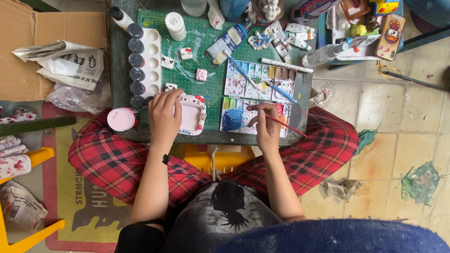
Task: The person sits cross-legged on the floor holding a small cat-shaped figurine and paints it with a red-handled brush, dipping the brush into a watercolor palette on the low table in front of them. They rotate the figurine to paint different sides, set it down, and later open a small jar of paint.
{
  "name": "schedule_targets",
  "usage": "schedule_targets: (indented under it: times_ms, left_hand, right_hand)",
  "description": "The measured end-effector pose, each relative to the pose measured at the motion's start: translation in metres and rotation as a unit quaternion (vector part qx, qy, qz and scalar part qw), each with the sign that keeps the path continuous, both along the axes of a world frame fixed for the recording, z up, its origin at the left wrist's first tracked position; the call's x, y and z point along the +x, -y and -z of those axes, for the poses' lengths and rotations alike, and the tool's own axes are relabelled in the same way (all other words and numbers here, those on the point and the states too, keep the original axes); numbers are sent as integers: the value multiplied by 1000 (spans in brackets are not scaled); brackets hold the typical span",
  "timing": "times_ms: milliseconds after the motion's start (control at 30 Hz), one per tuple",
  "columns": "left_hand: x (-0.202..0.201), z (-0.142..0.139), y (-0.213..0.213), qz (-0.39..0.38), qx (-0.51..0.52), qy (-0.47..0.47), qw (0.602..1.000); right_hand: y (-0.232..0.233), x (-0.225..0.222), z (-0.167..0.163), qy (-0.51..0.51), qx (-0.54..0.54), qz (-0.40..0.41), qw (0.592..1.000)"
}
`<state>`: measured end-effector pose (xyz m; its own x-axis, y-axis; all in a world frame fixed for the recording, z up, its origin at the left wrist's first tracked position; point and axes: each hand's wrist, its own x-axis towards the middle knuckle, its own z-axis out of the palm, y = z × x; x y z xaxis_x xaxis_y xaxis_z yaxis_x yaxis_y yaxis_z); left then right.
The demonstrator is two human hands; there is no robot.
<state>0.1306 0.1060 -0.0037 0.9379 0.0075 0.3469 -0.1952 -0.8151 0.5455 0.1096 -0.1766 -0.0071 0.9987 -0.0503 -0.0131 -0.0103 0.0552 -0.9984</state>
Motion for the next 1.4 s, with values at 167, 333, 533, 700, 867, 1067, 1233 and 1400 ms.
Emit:
schedule_targets:
  times_ms: [167, 333, 533, 700, 867, 1067, 1233, 1400]
  left_hand:
    - [14, 1, 11, -23, 28, -25, 999]
    - [32, -4, 31, -56, 51, -69, 995]
    - [54, -7, 47, -71, 102, -102, 987]
    - [42, -6, 39, -54, 60, -61, 995]
    - [1, -9, 10, -69, 44, -83, 993]
    - [-44, -12, -19, -67, 78, -11, 995]
    - [-58, -6, -26, -84, 69, -15, 994]
    - [-32, -12, -29, -69, 84, -10, 994]
  right_hand:
    - [-4, -5, -2, 14, -10, 3, 1000]
    - [3, -12, -1, 12, -10, 23, 1000]
    - [14, -18, -3, -12, -23, 50, 998]
    - [21, -18, 0, 0, -12, 49, 999]
    - [25, -15, 5, 0, 3, 65, 998]
    - [29, -15, 4, 4, -24, 77, 997]
    - [32, -16, 1, -10, 17, 86, 996]
    - [40, -16, 1, 20, 33, 86, 996]
